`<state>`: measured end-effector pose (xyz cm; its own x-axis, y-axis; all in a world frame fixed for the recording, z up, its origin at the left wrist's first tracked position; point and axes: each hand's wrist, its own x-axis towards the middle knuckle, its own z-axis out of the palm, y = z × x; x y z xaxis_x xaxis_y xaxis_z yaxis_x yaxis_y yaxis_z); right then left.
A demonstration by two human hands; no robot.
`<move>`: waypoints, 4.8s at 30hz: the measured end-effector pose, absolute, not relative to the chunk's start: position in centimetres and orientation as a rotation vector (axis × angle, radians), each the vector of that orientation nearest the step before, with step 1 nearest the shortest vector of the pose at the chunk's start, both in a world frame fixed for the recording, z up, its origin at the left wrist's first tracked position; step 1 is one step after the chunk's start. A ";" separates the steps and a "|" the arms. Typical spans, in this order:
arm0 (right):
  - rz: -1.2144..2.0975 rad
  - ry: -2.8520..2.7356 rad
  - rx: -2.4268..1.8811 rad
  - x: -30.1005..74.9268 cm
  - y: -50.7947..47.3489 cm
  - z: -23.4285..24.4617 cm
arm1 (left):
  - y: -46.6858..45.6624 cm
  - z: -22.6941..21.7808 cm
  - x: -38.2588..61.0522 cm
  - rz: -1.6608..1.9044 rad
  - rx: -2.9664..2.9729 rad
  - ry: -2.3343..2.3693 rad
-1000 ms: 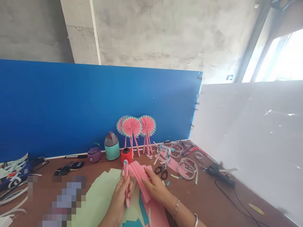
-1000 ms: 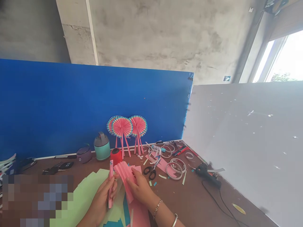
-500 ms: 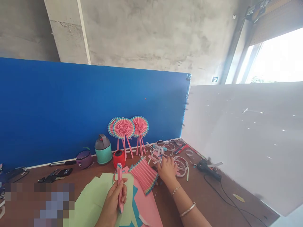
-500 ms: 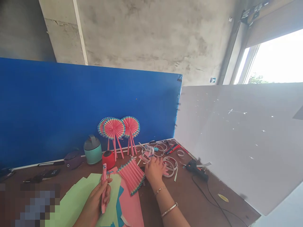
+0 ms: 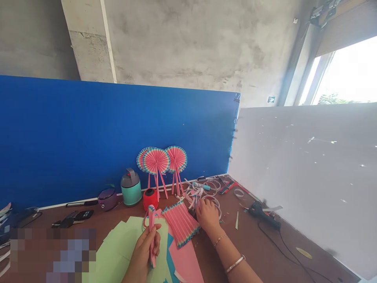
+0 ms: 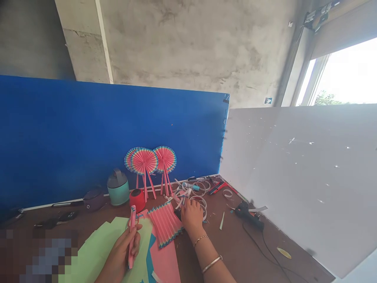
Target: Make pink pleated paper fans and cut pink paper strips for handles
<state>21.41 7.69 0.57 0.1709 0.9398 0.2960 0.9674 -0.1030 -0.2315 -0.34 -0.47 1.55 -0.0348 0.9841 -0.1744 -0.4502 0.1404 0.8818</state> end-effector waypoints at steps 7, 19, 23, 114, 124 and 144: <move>-0.126 -1.972 -1.934 19.3 10.4 1.1 | -0.3 0.8 -0.6 1.303 0.733 0.986; 0.164 -1.815 -1.744 19.2 13.4 2.2 | -0.5 1.7 -0.8 1.327 0.758 0.988; 0.367 -1.564 -1.538 19.1 13.3 3.3 | -0.4 1.7 -0.9 1.329 0.760 0.978; 1.350 -1.345 -0.710 15.1 5.0 0.0 | -0.5 1.4 -1.5 1.238 0.809 0.764; 1.520 -1.335 -0.787 14.9 5.0 -0.4 | -0.8 2.0 -1.4 1.214 0.807 0.727; 0.968 -1.604 -0.969 14.5 4.4 -0.4 | -0.1 1.1 -1.8 1.076 0.768 0.671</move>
<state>14.50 4.36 -0.41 -0.1932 0.9227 0.3337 0.1347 0.3618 -0.9225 -1.76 -0.12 1.06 0.3328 0.9368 -0.1077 -0.5096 0.2748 0.8153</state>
